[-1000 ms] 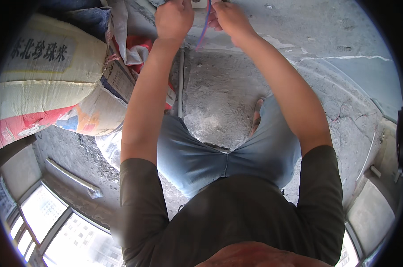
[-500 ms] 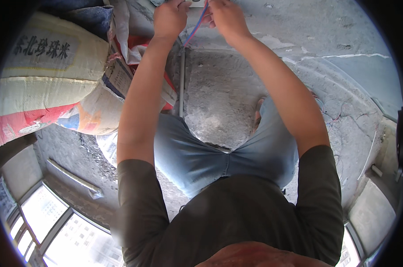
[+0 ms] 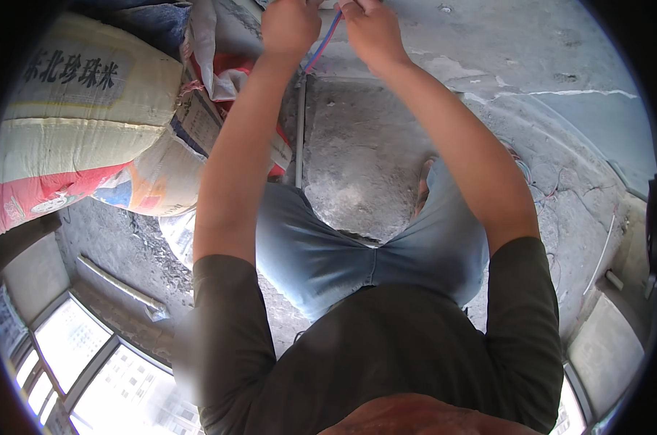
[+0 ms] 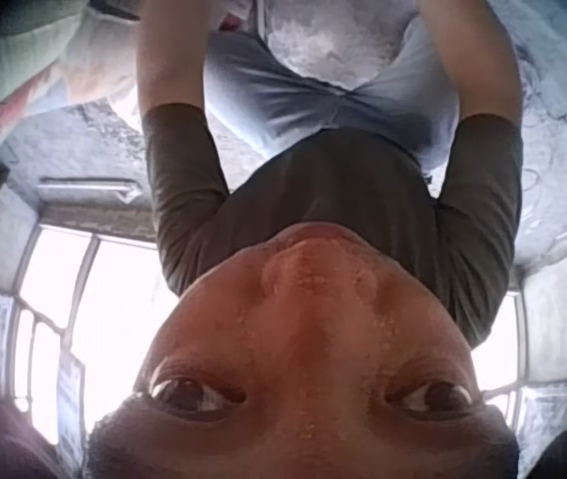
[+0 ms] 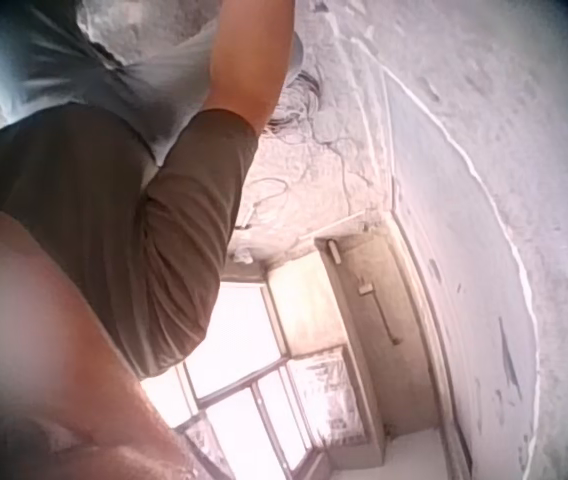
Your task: Connecting and installing electrical wires into a wall-mounted outlet box.
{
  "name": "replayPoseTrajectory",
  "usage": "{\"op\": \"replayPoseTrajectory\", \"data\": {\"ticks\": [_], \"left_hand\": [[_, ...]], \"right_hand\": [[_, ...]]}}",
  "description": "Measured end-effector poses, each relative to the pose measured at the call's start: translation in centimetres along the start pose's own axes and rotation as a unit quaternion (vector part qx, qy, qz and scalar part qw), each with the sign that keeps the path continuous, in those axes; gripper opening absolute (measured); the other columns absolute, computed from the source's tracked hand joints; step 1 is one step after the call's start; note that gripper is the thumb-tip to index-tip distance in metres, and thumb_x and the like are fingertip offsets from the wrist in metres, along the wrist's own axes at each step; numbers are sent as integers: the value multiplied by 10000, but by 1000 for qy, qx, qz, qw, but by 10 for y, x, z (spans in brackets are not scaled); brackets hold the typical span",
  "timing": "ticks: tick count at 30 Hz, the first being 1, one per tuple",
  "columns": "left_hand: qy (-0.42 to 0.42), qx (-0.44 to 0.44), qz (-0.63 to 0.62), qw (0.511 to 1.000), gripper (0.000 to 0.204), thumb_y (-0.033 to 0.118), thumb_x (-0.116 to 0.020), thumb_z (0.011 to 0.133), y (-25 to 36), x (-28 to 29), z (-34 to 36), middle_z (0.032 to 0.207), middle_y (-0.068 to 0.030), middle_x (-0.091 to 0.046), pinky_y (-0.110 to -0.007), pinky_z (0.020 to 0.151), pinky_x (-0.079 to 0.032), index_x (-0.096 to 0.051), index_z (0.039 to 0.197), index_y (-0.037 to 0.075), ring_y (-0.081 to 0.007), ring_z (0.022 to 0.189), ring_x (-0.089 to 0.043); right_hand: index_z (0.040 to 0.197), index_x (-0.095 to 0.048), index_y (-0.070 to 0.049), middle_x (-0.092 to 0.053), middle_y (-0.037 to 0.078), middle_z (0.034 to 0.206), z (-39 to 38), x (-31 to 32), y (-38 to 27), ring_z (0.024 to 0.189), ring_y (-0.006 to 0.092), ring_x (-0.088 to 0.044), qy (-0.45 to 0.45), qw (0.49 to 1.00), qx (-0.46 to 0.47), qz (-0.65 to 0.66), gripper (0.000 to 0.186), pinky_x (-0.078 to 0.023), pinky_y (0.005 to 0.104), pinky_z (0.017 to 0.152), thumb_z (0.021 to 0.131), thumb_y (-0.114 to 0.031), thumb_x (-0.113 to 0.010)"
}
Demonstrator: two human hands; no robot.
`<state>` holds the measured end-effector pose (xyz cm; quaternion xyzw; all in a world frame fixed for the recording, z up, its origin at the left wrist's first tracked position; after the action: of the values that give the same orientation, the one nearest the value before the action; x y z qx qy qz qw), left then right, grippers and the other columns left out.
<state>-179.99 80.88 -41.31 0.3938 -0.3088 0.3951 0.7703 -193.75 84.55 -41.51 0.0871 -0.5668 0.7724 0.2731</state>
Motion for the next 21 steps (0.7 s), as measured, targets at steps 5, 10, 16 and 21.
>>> {"op": "replayPoseTrajectory", "data": {"ticks": [5, 10, 16, 21], "left_hand": [[77, 51, -106, 990, 273, 289, -566, 927, 14, -7, -6, 794, -236, -652, -533, 642, -498, -620, 864, 28, -439, 721, -635], [-45, 12, 20, 999, 316, 288, -618, 902, 2, 6, 7, 803, -258, -649, -512, 678, -507, -629, 858, -25, -438, 785, -637], [-89, 39, 34, 995, 304, 280, -621, 898, 5, 2, 10, 825, -263, -649, -509, 695, -505, -629, 873, -23, -446, 792, -632], [11, 24, -11, 1000, 274, 267, -592, 913, -1, -4, 2, 839, -254, -647, -518, 689, -495, -612, 889, -5, -454, 795, -625]], "right_hand": [[1093, -637, 12, -656, 272, 995, 1, 11, 3, 965, 452, -619, 88, 986, 138, -41, 296, -502, 491, 829, 945, -198, -491], [988, -658, -35, -671, 220, 820, -5, 36, 16, 736, 416, -647, -18, 992, 28, -121, 191, -521, 481, 685, 910, -185, -569], [863, -639, -82, -661, 170, 727, 7, 37, 18, 652, 354, -656, 57, 949, 180, -254, 130, -523, 443, 602, 874, -211, -646], [898, -624, -89, -664, 156, 723, 9, 39, 11, 636, 330, -660, 65, 944, 193, -260, 115, -527, 428, 591, 860, -193, -656]]}}
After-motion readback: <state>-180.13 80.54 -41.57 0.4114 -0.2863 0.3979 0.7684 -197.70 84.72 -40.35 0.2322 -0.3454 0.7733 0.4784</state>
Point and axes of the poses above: each hand's wrist, its own z-axis towards the middle knuckle, its own x-axis out of the back of the hand, y = z × x, the point moved 1 cm from there along z, towards the middle knuckle
